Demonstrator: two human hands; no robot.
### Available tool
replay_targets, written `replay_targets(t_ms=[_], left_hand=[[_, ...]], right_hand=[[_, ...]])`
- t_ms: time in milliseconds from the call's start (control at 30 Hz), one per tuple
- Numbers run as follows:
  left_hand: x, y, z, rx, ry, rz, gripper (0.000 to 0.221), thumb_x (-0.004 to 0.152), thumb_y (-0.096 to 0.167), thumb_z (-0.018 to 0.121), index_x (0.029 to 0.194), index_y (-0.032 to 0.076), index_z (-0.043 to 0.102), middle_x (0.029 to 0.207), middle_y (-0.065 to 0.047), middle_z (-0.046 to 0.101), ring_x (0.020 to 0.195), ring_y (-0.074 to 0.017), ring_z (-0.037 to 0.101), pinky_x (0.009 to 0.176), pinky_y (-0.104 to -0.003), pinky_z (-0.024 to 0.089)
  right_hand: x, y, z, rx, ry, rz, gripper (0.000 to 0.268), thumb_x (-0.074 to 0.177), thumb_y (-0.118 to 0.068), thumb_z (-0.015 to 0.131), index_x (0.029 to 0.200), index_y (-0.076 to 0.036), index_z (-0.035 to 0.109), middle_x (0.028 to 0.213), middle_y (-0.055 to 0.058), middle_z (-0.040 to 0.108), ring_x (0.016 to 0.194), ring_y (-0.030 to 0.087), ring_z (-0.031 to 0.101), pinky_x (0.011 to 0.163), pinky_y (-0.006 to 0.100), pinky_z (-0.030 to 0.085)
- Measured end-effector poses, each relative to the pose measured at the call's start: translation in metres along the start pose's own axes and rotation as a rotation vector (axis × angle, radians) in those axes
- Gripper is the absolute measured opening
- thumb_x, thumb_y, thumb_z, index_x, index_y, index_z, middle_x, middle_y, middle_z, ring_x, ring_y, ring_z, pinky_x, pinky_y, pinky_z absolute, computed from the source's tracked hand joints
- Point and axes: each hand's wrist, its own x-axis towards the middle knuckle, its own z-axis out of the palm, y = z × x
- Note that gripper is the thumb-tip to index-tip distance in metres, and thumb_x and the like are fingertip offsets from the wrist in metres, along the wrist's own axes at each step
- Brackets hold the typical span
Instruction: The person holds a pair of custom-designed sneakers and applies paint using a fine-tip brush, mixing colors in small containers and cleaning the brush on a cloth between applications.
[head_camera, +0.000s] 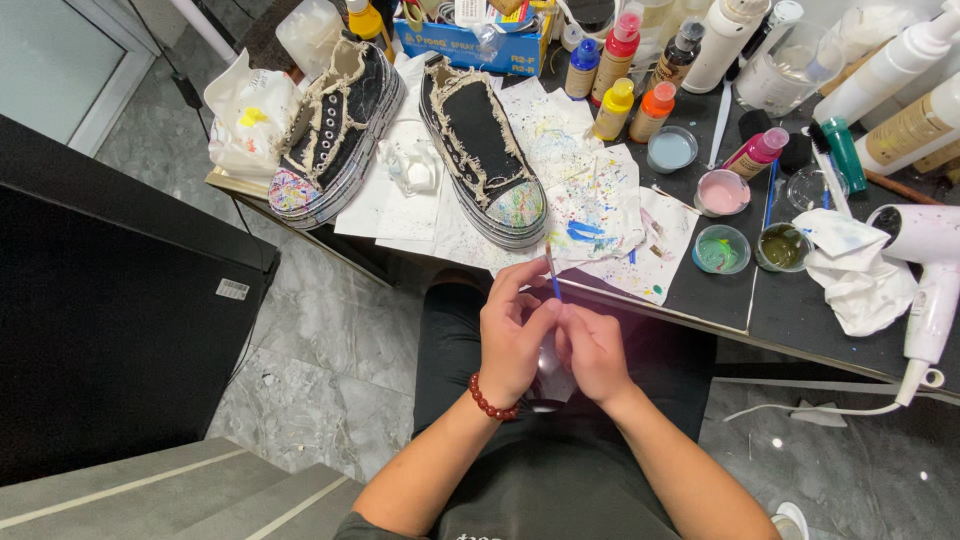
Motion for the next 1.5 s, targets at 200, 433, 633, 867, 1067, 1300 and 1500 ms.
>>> replay_targets(t_ms=[200, 433, 633, 867, 1067, 1300, 1500], left_hand=[[-0.004, 0.008, -0.003, -0.023, -0.017, 0.003, 0.052, 0.089, 0.009, 0.071, 0.138, -0.004, 0.058, 0.133, -0.011, 0.057, 0.120, -0.0169, 0.057, 0.095, -0.028, 0.046], [0.001, 0.024, 0.003, -0.026, -0.095, 0.098, 0.055, 0.090, 0.009, 0.071, 0.142, -0.005, 0.057, 0.136, -0.011, 0.056, 0.120, -0.0165, 0.054, 0.102, -0.029, 0.044], [0.016, 0.025, 0.010, -0.481, -0.119, -0.146, 0.057, 0.088, 0.007, 0.070, 0.141, -0.006, 0.056, 0.131, -0.010, 0.056, 0.117, -0.0161, 0.054, 0.102, -0.031, 0.044], [0.004, 0.014, 0.003, -0.258, -0.092, 0.001, 0.027, 0.088, 0.004, 0.073, 0.112, -0.003, 0.063, 0.115, -0.006, 0.050, 0.099, -0.0148, 0.050, 0.093, -0.027, 0.042], [-0.009, 0.009, -0.008, -0.057, -0.010, -0.052, 0.029, 0.087, 0.006, 0.070, 0.114, -0.004, 0.067, 0.114, -0.008, 0.055, 0.101, -0.0149, 0.052, 0.093, -0.027, 0.044], [0.007, 0.008, -0.002, -0.172, 0.007, -0.223, 0.053, 0.087, 0.008, 0.062, 0.138, -0.003, 0.056, 0.130, -0.009, 0.058, 0.118, -0.0174, 0.056, 0.100, -0.030, 0.047], [0.004, 0.011, -0.010, -0.103, -0.013, -0.113, 0.053, 0.089, 0.010, 0.063, 0.139, -0.007, 0.057, 0.131, -0.011, 0.055, 0.119, -0.0176, 0.055, 0.097, -0.030, 0.047]], right_hand=[[0.002, -0.009, -0.002, -0.199, -0.002, -0.155, 0.039, 0.104, -0.021, 0.050, 0.070, -0.002, 0.060, 0.052, 0.000, 0.051, 0.047, 0.006, 0.043, 0.044, 0.027, 0.034], [0.005, -0.018, -0.006, -0.156, -0.055, -0.363, 0.043, 0.105, -0.022, 0.048, 0.067, -0.005, 0.057, 0.055, 0.000, 0.049, 0.050, 0.009, 0.045, 0.049, 0.028, 0.036], [0.017, -0.024, -0.008, -0.220, 0.044, -0.366, 0.049, 0.107, -0.023, 0.047, 0.061, -0.005, 0.054, 0.051, 0.000, 0.049, 0.047, 0.010, 0.044, 0.049, 0.029, 0.036], [0.031, -0.019, 0.001, -0.277, 0.140, -0.206, 0.040, 0.104, -0.025, 0.055, 0.073, -0.001, 0.062, 0.059, 0.002, 0.056, 0.057, 0.007, 0.047, 0.052, 0.029, 0.041], [0.019, -0.005, -0.005, -0.228, 0.162, -0.098, 0.042, 0.104, -0.027, 0.055, 0.072, -0.002, 0.064, 0.055, 0.000, 0.050, 0.052, 0.007, 0.044, 0.049, 0.028, 0.036], [0.010, -0.015, 0.000, -0.268, 0.092, -0.219, 0.036, 0.103, -0.023, 0.057, 0.077, -0.002, 0.069, 0.059, 0.003, 0.060, 0.053, 0.007, 0.053, 0.051, 0.026, 0.041], [0.006, -0.037, 0.015, -0.438, 0.156, -0.393, 0.018, 0.097, -0.012, 0.062, 0.089, -0.001, 0.074, 0.065, 0.012, 0.067, 0.052, 0.016, 0.065, 0.051, 0.030, 0.048]])
